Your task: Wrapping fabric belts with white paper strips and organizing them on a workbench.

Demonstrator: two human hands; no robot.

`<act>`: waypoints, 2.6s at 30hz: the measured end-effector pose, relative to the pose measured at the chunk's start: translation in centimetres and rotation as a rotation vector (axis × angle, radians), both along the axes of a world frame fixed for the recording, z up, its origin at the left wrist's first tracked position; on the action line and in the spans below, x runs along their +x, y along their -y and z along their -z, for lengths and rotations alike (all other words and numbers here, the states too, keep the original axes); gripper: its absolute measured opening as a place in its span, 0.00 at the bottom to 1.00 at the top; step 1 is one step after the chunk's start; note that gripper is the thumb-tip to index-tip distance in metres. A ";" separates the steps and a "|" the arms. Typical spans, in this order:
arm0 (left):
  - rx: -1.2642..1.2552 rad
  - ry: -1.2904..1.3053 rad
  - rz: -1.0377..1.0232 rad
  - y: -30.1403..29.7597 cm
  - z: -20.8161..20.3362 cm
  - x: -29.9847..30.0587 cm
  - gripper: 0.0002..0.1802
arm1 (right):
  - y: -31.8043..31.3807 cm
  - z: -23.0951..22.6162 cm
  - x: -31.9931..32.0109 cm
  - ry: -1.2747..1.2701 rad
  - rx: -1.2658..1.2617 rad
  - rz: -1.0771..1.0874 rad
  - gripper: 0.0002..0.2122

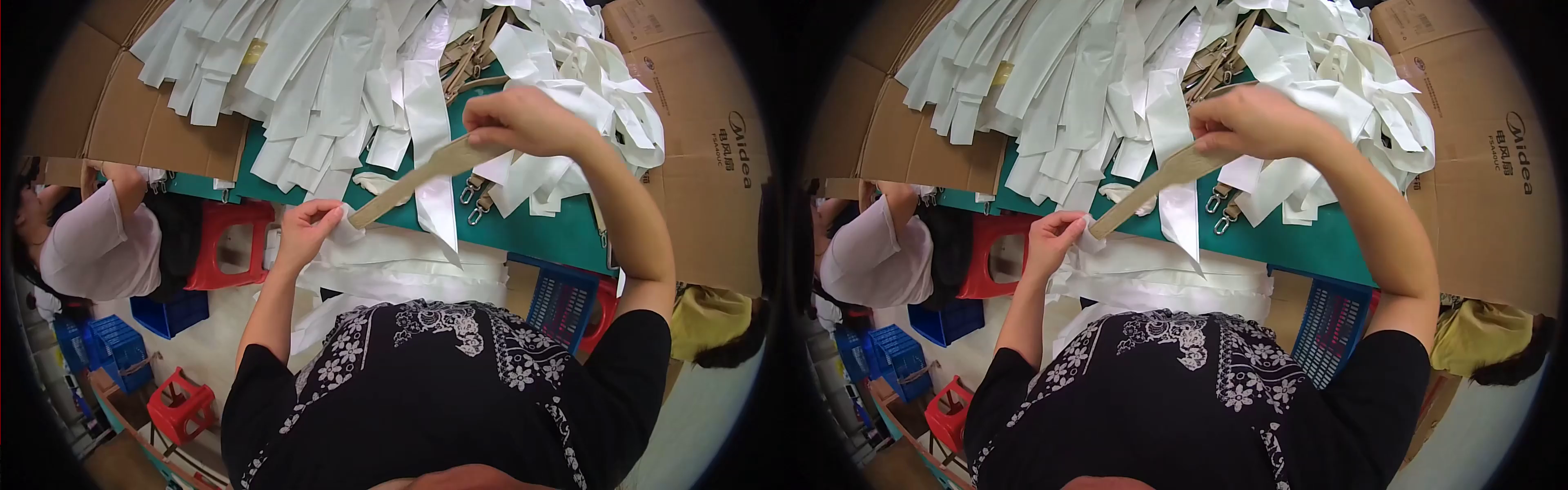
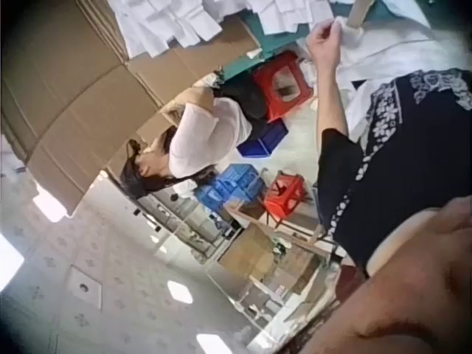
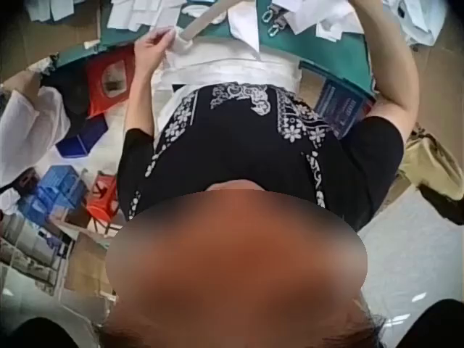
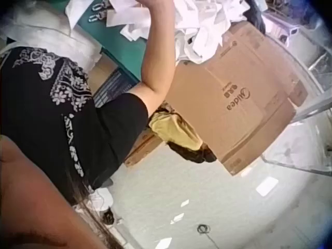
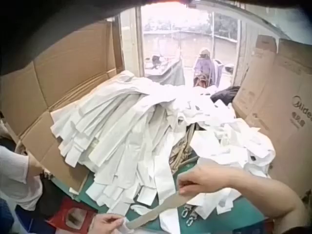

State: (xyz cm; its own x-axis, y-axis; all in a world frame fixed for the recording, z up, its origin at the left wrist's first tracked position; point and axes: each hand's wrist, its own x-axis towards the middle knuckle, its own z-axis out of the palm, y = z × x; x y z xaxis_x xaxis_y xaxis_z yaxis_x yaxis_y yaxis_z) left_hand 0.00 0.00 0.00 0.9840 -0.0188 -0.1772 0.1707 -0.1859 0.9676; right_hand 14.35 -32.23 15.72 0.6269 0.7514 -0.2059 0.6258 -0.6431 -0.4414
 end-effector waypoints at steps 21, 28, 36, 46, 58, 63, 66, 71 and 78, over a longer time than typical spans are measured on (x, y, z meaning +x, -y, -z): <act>-0.197 0.122 0.117 2.5 -3.2 2.5 0.05 | -3.6 -4.6 -3.0 0.202 -0.063 0.058 0.07; -0.256 0.204 0.245 4.9 -7.4 3.7 0.05 | -6.1 -2.5 -4.6 0.117 0.074 -0.042 0.07; -0.245 0.200 0.146 5.2 -4.4 3.7 0.06 | -1.8 1.9 -1.3 0.148 -0.020 -0.078 0.13; -0.217 0.171 0.184 6.9 -6.7 3.7 0.06 | -5.0 -0.9 -3.7 -0.035 -0.080 -0.083 0.14; -0.127 0.246 0.134 7.4 -6.1 3.7 0.06 | -3.7 0.9 -2.1 -0.115 0.016 -0.106 0.11; -0.074 0.255 0.150 6.5 -5.7 3.6 0.06 | -2.5 1.8 -1.3 -0.242 0.078 -0.092 0.11; -0.147 0.199 0.097 6.1 -5.5 3.3 0.06 | -1.7 3.3 -1.4 -0.247 0.333 -0.028 0.12; -0.157 0.237 0.111 6.4 -6.0 3.0 0.05 | -5.2 2.4 -4.6 -0.214 0.191 -0.067 0.12; -0.142 0.423 0.145 6.2 -6.0 3.2 0.02 | -7.4 3.9 -7.0 -0.423 0.254 0.140 0.20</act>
State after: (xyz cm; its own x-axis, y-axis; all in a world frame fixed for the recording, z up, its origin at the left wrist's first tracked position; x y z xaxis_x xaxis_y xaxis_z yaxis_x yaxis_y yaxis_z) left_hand 3.16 -6.24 5.97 0.9547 -0.1570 0.2528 -0.2618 -0.0394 0.9643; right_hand 7.33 -24.85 11.86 0.6266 0.7253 -0.2852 0.2741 -0.5477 -0.7905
